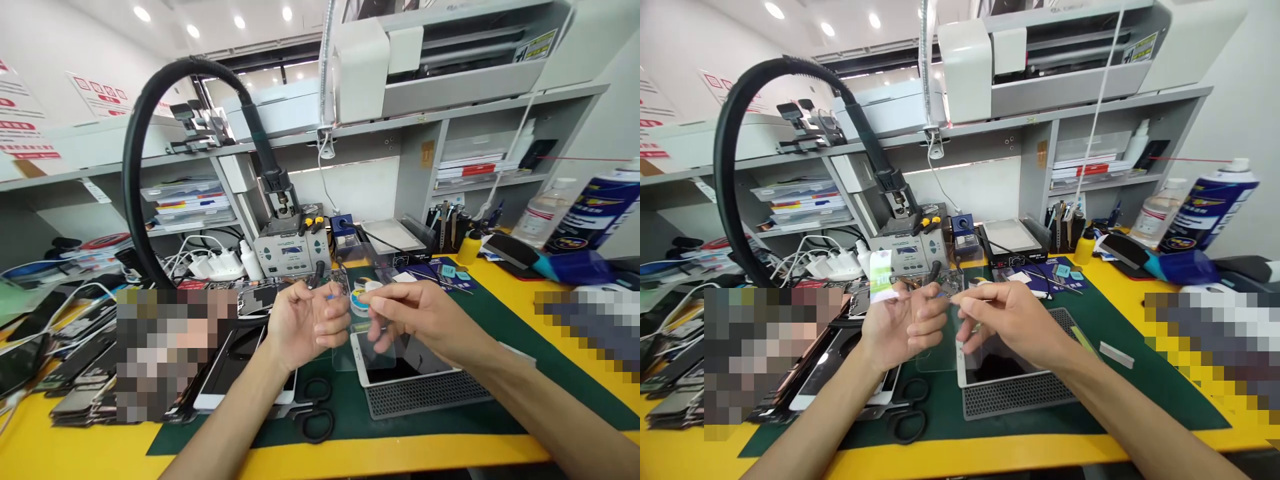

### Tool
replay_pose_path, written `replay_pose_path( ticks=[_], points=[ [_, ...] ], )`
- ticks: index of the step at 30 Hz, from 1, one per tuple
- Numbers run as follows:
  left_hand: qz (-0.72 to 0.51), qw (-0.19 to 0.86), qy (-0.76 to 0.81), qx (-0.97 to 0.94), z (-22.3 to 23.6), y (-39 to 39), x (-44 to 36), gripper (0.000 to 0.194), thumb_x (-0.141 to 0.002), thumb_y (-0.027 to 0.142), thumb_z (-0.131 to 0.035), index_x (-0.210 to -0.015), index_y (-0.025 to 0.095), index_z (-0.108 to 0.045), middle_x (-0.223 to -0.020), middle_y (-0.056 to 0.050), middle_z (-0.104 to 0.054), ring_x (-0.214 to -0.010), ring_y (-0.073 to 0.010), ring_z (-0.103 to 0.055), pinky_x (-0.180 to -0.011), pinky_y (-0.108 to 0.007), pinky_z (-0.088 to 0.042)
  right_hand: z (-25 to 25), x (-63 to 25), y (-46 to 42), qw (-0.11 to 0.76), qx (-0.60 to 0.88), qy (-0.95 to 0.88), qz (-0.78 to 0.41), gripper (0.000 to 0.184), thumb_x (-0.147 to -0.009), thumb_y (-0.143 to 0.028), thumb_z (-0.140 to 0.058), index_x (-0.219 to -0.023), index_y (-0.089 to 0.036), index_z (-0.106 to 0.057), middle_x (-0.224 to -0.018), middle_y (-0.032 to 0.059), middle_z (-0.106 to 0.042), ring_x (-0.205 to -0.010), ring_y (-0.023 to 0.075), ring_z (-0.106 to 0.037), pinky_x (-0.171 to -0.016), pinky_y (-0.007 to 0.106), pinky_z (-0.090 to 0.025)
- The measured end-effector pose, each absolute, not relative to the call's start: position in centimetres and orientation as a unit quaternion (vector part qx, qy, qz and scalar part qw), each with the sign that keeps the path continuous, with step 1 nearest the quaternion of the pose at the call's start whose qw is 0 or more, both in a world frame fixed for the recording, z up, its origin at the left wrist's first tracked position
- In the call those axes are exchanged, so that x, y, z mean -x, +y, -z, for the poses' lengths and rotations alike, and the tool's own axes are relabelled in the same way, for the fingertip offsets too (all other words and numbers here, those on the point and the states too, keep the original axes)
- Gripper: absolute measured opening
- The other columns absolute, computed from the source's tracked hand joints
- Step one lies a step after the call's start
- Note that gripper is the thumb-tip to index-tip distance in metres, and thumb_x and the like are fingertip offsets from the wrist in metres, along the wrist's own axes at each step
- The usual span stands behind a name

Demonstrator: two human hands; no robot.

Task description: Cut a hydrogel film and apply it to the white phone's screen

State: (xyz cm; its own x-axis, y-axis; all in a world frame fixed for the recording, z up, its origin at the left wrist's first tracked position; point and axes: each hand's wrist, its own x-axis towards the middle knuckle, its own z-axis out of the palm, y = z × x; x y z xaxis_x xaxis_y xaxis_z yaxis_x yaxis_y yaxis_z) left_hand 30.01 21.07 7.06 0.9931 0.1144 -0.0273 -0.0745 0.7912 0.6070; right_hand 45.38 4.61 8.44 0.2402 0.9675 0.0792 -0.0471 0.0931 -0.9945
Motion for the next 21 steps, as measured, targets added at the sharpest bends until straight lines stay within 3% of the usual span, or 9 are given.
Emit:
replay_pose_path(
  ticks=[3, 7, 15, 18, 21],
  points=[
    [-0.028, 0.942, 0.028, -0.332, -7.0, 21.1, -30.1, 0.022, -0.073, 0.029, -0.056, -0.082, 0.014, -0.068, -0.064, 0.001, -0.044, -0.044, -0.0084, -0.029, -0.042, -0.022, -0.022, -8.6, -44.0, 4.8, 0.57, 0.569, -0.462, -0.372, 0.033, -0.092, -0.047, -0.074, -0.094, -0.014, -0.08, -0.07, 0.0048, -0.073, -0.057, 0.0181, -0.073, -0.06, 0.03, -0.064],
    [-0.018, 0.936, 0.029, -0.35, -6.9, 20.9, -30.1, 0.021, -0.071, 0.03, -0.057, -0.08, 0.015, -0.068, -0.061, 0.001, -0.043, -0.044, -0.0082, -0.029, -0.042, -0.021, -0.022, -8.6, -42.9, 5.0, 0.576, 0.587, -0.461, -0.334, 0.028, -0.087, -0.045, -0.077, -0.089, -0.017, -0.079, -0.069, 0.0032, -0.072, -0.058, 0.0183, -0.073, -0.056, 0.027, -0.062],
    [-0.045, 0.915, 0.057, -0.398, -6.8, 20.6, -30.4, 0.021, -0.068, 0.032, -0.055, -0.077, 0.016, -0.066, -0.059, 0.0, -0.042, -0.043, -0.0088, -0.028, -0.043, -0.023, -0.021, -8.2, -42.7, 4.8, 0.548, 0.639, -0.483, -0.238, 0.026, -0.094, -0.041, -0.066, -0.079, -0.019, -0.073, -0.066, 0.0015, -0.066, -0.053, 0.0183, -0.069, -0.052, 0.028, -0.057],
    [-0.084, 0.899, 0.084, -0.422, -7.1, 20.4, -30.4, 0.023, -0.066, 0.033, -0.057, -0.077, 0.015, -0.066, -0.06, 0.001, -0.044, -0.043, -0.0086, -0.029, -0.042, -0.023, -0.022, -8.2, -42.7, 4.7, 0.546, 0.634, -0.497, -0.232, 0.028, -0.096, -0.042, -0.064, -0.081, -0.02, -0.071, -0.065, 0.0013, -0.066, -0.053, 0.0187, -0.068, -0.052, 0.029, -0.056],
    [-0.195, 0.863, 0.115, -0.452, -7.7, 20.6, -30.2, 0.022, -0.066, 0.028, -0.066, -0.081, 0.013, -0.07, -0.065, 0.001, -0.048, -0.047, -0.0081, -0.037, -0.045, -0.023, -0.03, -8.3, -43.3, 4.4, 0.563, 0.619, -0.489, -0.245, 0.029, -0.099, -0.047, -0.06, -0.091, -0.02, -0.07, -0.066, 0.0014, -0.068, -0.055, 0.019, -0.07, -0.055, 0.029, -0.059]
  ],
)
